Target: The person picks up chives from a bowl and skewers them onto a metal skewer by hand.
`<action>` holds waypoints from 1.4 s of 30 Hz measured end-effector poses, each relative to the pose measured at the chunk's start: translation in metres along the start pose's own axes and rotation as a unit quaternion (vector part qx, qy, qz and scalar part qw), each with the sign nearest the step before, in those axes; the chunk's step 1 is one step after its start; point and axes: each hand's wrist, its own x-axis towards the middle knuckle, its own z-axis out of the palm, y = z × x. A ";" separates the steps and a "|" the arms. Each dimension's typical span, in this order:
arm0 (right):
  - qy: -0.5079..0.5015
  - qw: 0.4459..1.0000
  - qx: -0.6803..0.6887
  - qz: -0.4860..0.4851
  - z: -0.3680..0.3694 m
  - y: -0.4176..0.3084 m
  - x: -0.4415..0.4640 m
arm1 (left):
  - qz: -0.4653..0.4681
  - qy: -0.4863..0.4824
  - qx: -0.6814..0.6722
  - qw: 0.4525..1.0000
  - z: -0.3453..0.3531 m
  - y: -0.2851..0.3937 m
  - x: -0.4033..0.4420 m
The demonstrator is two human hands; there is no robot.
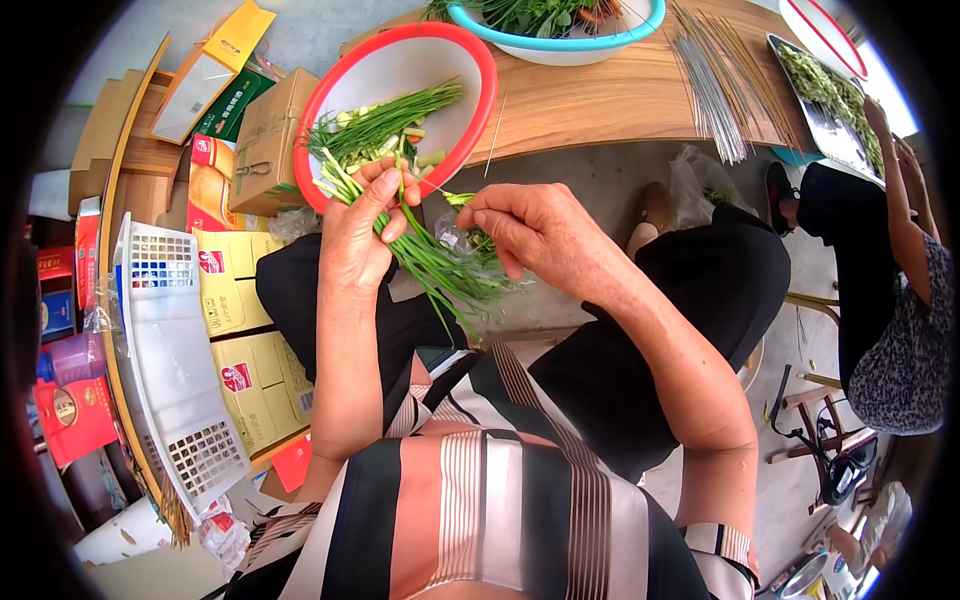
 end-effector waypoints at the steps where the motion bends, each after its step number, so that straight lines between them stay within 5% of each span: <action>1: -0.001 1.000 0.000 0.001 0.000 0.000 0.000 | -0.001 -0.004 0.005 1.000 -0.001 0.001 0.000; 29: -0.014 0.999 0.043 0.000 -0.001 0.012 0.006 | -0.073 -0.091 0.087 0.989 0.014 -0.012 -0.005; 32: 0.007 1.000 0.010 0.010 -0.003 0.017 0.008 | -0.019 -0.018 0.147 0.989 0.021 -0.022 -0.006; 42: 0.101 0.980 0.168 -0.038 0.000 0.008 0.014 | -0.005 -0.060 0.178 0.982 0.040 -0.044 -0.012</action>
